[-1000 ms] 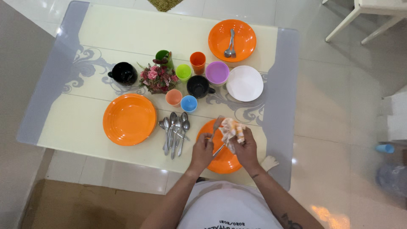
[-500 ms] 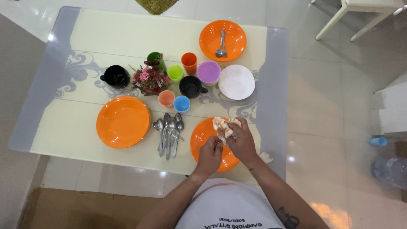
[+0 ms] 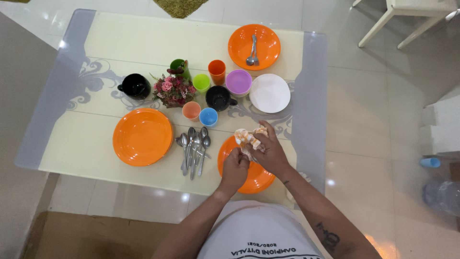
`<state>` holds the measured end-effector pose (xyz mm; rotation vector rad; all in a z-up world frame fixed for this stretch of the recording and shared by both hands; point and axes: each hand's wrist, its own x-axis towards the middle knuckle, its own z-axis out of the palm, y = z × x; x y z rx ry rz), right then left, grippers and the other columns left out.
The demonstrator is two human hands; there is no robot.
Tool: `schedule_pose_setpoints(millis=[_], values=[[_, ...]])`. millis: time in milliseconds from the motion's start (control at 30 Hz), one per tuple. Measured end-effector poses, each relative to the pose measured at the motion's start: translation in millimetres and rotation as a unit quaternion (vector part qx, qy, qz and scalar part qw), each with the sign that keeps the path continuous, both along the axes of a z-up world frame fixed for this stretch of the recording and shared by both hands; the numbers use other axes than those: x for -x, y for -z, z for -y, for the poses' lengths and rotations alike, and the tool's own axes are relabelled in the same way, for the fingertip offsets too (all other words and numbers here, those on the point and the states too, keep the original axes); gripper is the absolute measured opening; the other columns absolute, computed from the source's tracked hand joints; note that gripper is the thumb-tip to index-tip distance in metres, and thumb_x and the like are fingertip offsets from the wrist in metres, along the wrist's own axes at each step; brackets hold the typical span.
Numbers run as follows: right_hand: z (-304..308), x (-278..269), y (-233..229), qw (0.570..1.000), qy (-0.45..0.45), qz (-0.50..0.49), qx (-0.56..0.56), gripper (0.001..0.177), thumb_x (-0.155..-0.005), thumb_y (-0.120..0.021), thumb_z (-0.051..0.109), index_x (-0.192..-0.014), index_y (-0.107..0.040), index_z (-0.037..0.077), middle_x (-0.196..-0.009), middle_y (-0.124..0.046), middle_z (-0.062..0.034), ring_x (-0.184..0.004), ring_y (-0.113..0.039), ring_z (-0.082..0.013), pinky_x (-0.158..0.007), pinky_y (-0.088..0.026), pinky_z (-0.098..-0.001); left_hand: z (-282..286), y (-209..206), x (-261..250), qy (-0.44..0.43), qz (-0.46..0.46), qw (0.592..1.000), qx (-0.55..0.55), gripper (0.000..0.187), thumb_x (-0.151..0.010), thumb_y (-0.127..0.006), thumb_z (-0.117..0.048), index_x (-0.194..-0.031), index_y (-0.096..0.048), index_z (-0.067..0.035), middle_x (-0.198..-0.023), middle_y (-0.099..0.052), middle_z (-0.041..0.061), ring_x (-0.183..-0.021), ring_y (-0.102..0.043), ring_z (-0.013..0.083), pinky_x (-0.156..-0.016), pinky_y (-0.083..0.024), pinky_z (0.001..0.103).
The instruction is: The person picks up a stack of spoons and forks from a dining table, moves them across the table, and wipes each individual spoon and fork with a cloth before placing them down.
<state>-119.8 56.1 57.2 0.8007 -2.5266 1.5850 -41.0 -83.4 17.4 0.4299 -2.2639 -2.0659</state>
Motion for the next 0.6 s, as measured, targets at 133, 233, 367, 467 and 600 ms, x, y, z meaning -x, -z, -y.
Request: schedule_pose_setpoints(millis=[133, 233, 367, 467, 600], values=[[2.6, -0.7, 4.4, 1.000, -0.020, -0.009, 0.022, 0.032, -0.082, -0.079, 0.007, -0.110, -0.065, 0.003, -0.138, -0.049, -0.0211, -0.118, -0.061, -0.0373, -0.093, -0.052, -0.0414, 1.1, -0.9, -4.0, -0.005, 0.028, 0.999, -0.026, 0.012, -0.098, -0.057, -0.004, -0.106, -0.059, 0.005, -0.079, -0.065, 0.006, -0.068, -0.059, 0.0094, -0.060, -0.049, 0.028], [-0.8, -0.4, 8.2, 0.998, 0.014, 0.062, -0.004, 0.031, -0.083, -0.066, 0.004, -0.113, -0.064, 0.005, -0.126, -0.061, -0.0140, -0.108, -0.068, -0.0302, -0.091, -0.056, -0.0375, 0.0, -2.9, -10.3, -0.001, 0.040, 0.998, -0.040, 0.016, -0.098, -0.056, -0.005, -0.112, -0.061, 0.002, -0.080, -0.066, 0.004, -0.068, -0.059, 0.0079, -0.061, -0.049, 0.027], [-3.4, 6.4, 7.4, 0.997, 0.029, 0.059, -0.049, 0.033, -0.085, -0.065, 0.007, -0.118, -0.064, 0.006, -0.116, -0.067, -0.0135, -0.104, -0.069, -0.0301, -0.088, -0.055, -0.0373, 0.6, -4.7, -11.9, -0.004, 0.027, 0.998, -0.048, 0.015, -0.099, -0.056, -0.005, -0.111, -0.061, 0.002, -0.083, -0.066, 0.003, -0.069, -0.058, 0.0074, -0.061, -0.049, 0.026], [3.6, 6.2, 1.4, 0.992, 0.060, 0.104, -0.049, 0.031, -0.089, -0.064, 0.012, -0.119, -0.064, 0.008, -0.110, -0.070, -0.0119, -0.100, -0.072, -0.0274, -0.086, -0.056, -0.0358, 2.8, -0.3, -11.6, -0.010, 0.035, 0.998, -0.045, 0.015, -0.099, -0.056, -0.006, -0.112, -0.061, 0.002, -0.082, -0.065, 0.004, -0.069, -0.057, 0.0072, -0.060, -0.048, 0.026], [10.2, -5.0, -8.1, 1.000, 0.018, -0.009, 0.024, 0.036, -0.083, -0.076, 0.014, -0.116, -0.065, 0.004, -0.114, -0.064, -0.0189, -0.102, -0.068, -0.0327, -0.085, -0.054, -0.0389, 3.3, 9.3, -9.8, -0.010, 0.008, 0.996, -0.093, 0.015, -0.100, -0.057, -0.004, -0.112, -0.059, 0.004, -0.083, -0.065, 0.004, -0.071, -0.057, 0.0067, -0.062, -0.048, 0.025]])
